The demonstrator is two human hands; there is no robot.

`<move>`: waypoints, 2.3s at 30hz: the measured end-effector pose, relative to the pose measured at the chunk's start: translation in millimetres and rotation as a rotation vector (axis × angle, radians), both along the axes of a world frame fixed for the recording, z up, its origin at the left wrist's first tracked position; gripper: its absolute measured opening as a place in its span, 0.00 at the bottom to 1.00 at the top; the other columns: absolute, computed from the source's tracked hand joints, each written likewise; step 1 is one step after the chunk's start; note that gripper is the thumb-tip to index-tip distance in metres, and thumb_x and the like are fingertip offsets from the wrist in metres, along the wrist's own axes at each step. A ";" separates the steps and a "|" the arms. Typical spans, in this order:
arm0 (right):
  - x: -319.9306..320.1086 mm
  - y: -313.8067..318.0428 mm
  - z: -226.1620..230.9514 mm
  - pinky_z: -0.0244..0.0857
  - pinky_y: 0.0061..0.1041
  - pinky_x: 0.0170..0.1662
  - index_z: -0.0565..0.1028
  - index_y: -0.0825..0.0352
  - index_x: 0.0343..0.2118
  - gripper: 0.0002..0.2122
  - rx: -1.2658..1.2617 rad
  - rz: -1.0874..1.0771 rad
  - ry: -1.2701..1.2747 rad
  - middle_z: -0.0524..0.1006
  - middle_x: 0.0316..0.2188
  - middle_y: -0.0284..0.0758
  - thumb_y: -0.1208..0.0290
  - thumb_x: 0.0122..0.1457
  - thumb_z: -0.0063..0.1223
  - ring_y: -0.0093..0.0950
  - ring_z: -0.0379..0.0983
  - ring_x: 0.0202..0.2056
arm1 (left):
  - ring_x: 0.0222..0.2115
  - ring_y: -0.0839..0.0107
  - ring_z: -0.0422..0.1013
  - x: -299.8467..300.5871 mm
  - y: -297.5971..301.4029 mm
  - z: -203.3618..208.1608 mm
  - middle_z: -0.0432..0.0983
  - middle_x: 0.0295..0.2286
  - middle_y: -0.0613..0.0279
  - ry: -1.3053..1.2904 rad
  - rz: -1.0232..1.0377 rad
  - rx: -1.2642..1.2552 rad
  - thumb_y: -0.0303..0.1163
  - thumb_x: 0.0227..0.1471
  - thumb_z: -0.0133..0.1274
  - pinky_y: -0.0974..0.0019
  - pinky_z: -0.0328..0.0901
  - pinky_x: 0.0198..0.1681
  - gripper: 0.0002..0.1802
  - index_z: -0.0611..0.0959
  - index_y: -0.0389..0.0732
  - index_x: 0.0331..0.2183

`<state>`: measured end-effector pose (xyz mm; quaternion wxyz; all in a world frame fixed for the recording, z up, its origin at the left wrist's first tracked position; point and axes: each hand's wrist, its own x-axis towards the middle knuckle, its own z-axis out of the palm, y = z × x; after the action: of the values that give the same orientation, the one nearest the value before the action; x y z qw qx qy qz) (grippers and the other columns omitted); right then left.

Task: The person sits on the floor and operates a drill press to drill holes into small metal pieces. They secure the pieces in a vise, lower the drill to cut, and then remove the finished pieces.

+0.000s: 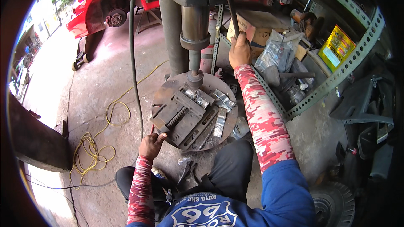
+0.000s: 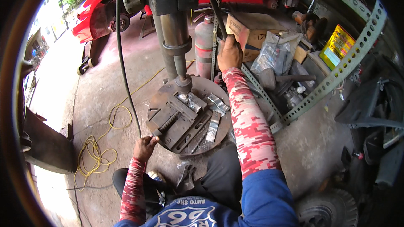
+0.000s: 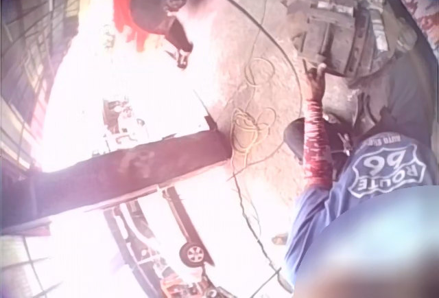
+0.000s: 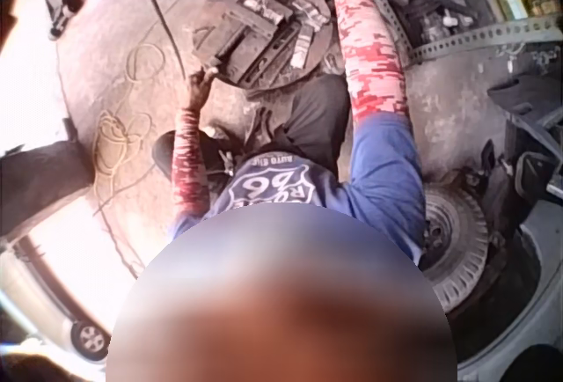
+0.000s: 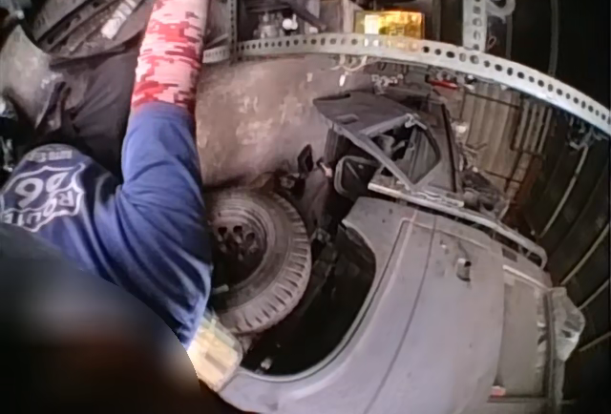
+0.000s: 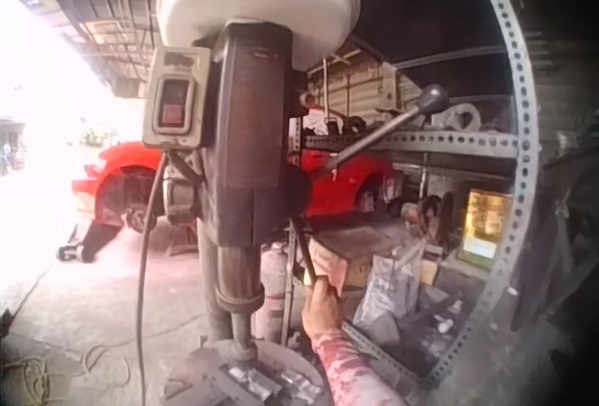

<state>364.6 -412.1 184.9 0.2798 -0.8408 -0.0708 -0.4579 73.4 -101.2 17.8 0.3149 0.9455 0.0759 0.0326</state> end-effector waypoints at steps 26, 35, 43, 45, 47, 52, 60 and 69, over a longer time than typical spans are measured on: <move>-177.0 -104.4 247.2 0.68 0.32 0.51 0.65 0.63 0.62 0.26 -0.117 0.219 -0.225 0.76 0.48 0.43 0.65 0.62 0.57 0.30 0.75 0.48 | 0.25 0.52 0.74 -46.9 4.8 -48.7 0.75 0.23 0.46 -0.067 0.248 -0.420 0.42 0.58 0.57 0.55 0.66 0.30 0.18 0.75 0.35 0.33; -194.3 -90.4 212.4 0.63 0.38 0.56 0.70 0.65 0.58 0.27 -0.380 0.170 -0.070 0.73 0.53 0.46 0.57 0.59 0.60 0.42 0.70 0.53 | 0.37 0.50 0.75 -56.9 52.1 -2.8 0.80 0.33 0.56 -0.121 0.017 0.111 0.33 0.45 0.63 0.51 0.69 0.40 0.10 0.86 0.47 0.35; -221.9 -62.0 244.6 0.63 0.36 0.53 0.79 0.68 0.43 0.14 -0.638 -0.024 -0.531 0.79 0.43 0.40 0.69 0.54 0.62 0.41 0.71 0.48 | 0.37 0.47 0.71 -50.7 43.1 -25.9 0.73 0.35 0.51 -0.319 0.077 0.057 0.29 0.46 0.61 0.50 0.67 0.39 0.11 0.81 0.43 0.36; -233.5 -43.6 260.1 0.64 0.36 0.53 0.80 0.68 0.41 0.11 -0.511 0.110 -0.589 0.79 0.42 0.39 0.72 0.55 0.60 0.40 0.72 0.47 | 0.38 0.48 0.71 -50.5 43.9 -28.5 0.72 0.34 0.51 -0.375 0.032 -0.015 0.27 0.45 0.60 0.52 0.67 0.41 0.12 0.81 0.41 0.35; -238.6 -19.3 270.1 0.64 0.35 0.53 0.80 0.67 0.40 0.10 -0.522 0.253 -0.635 0.79 0.42 0.38 0.74 0.55 0.59 0.39 0.72 0.47 | 0.39 0.50 0.71 -51.1 47.9 -28.5 0.72 0.36 0.50 -0.367 0.011 -0.117 0.26 0.44 0.57 0.53 0.67 0.44 0.12 0.81 0.39 0.36; -219.0 49.9 277.6 0.57 0.38 0.58 0.77 0.62 0.52 0.20 -0.649 0.316 -0.669 0.78 0.50 0.35 0.66 0.56 0.59 0.37 0.68 0.54 | 0.41 0.50 0.71 -55.8 47.1 -35.2 0.70 0.39 0.46 -0.401 0.081 -0.245 0.28 0.52 0.50 0.54 0.66 0.48 0.14 0.79 0.37 0.42; -186.9 98.7 259.9 0.49 0.44 0.64 0.70 0.60 0.60 0.29 -0.692 0.123 -0.587 0.61 0.65 0.43 0.62 0.53 0.61 0.42 0.56 0.63 | 0.42 0.45 0.68 -33.0 69.0 60.5 0.71 0.41 0.42 -0.568 0.432 -0.255 0.38 0.66 0.44 0.53 0.62 0.50 0.19 0.74 0.32 0.47; -184.4 104.6 231.1 0.49 0.41 0.65 0.64 0.65 0.63 0.31 -0.694 0.116 -0.591 0.62 0.64 0.44 0.59 0.58 0.57 0.43 0.57 0.64 | 0.51 0.57 0.67 7.0 85.5 169.7 0.73 0.47 0.49 -1.218 0.387 -0.123 0.41 0.68 0.39 0.58 0.57 0.58 0.23 0.75 0.32 0.52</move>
<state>180.2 -307.5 416.0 -0.0252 -0.7129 -0.3437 -0.6108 80.4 -15.7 187.5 0.3436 0.7071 0.0543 0.6157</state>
